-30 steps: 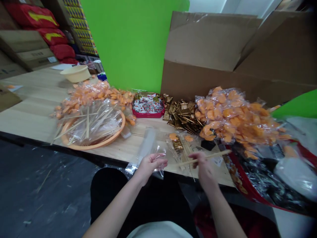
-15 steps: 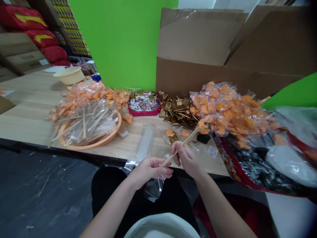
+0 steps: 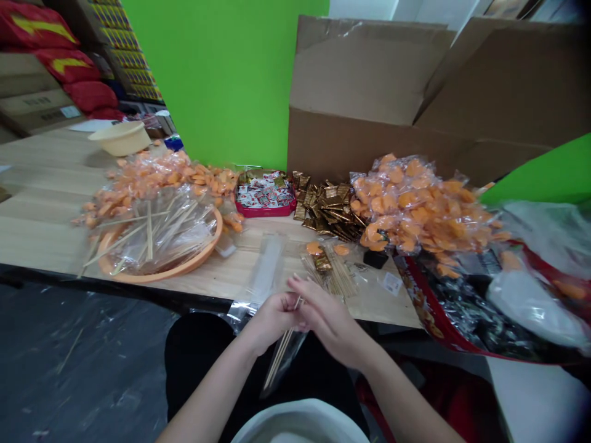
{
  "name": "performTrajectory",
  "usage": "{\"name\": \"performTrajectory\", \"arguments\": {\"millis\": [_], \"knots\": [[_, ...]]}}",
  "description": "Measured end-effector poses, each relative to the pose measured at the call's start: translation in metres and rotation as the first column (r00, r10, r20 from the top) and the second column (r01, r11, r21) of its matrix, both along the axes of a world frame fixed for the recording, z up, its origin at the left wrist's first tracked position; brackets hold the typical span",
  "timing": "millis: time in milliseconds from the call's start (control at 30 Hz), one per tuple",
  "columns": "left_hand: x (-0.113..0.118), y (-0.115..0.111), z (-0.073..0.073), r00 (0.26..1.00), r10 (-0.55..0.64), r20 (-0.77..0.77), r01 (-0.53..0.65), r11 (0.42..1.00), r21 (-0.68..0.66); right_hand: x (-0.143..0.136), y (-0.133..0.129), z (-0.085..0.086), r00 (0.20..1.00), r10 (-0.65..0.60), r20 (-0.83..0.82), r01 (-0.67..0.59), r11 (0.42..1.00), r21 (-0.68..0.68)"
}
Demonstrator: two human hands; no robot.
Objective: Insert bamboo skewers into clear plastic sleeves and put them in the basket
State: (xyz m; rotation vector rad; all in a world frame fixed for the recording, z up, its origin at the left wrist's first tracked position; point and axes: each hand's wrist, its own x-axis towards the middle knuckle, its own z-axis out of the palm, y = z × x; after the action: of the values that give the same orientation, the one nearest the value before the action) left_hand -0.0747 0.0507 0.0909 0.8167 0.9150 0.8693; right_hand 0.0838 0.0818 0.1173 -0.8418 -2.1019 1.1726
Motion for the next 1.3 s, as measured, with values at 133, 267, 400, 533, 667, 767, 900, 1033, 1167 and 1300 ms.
{"name": "performTrajectory", "arguments": {"millis": [133,267,400,533,667,767,900,1033,1167,1300], "knots": [[-0.004,-0.002,0.003,1.000,-0.010,0.003,0.010,0.999,-0.049,0.003,-0.007,-0.014,0.947,-0.309,-0.090,0.303,0.950,-0.069],[-0.001,-0.007,0.000,0.999,0.046,0.015,-0.045,0.995,-0.091,0.005,0.000,-0.021,0.928,-0.372,0.010,0.369,0.915,-0.166],[0.004,-0.013,-0.003,0.990,0.125,0.063,-0.126,0.992,0.014,-0.003,-0.006,-0.015,0.946,-0.321,0.048,0.323,0.946,-0.034],[0.003,-0.015,0.003,0.965,0.261,-0.022,-0.260,0.965,0.042,-0.006,-0.009,-0.009,0.957,-0.278,0.087,0.276,0.960,0.040],[0.004,-0.015,0.010,0.946,0.317,-0.063,-0.320,0.946,-0.051,0.003,-0.008,-0.005,0.897,-0.439,0.047,0.395,0.846,0.358],[0.007,-0.016,0.012,0.947,0.320,-0.033,-0.322,0.945,-0.063,0.009,-0.014,0.001,0.842,-0.538,-0.036,0.418,0.609,0.674],[0.010,-0.019,0.010,0.966,0.237,-0.099,-0.228,0.969,0.101,0.006,-0.023,0.006,0.895,-0.424,0.138,0.157,0.589,0.793],[0.010,-0.022,0.011,0.851,0.287,-0.439,-0.102,0.912,0.398,0.001,-0.021,0.005,0.884,-0.430,0.183,0.127,0.598,0.791],[0.008,-0.024,0.018,0.738,0.324,-0.592,0.048,0.850,0.525,0.002,-0.018,0.004,0.907,-0.386,0.168,0.141,0.656,0.742],[0.010,-0.025,0.020,0.777,0.303,-0.552,0.026,0.861,0.509,0.002,-0.017,0.001,0.936,-0.345,0.074,0.239,0.775,0.585]]}}
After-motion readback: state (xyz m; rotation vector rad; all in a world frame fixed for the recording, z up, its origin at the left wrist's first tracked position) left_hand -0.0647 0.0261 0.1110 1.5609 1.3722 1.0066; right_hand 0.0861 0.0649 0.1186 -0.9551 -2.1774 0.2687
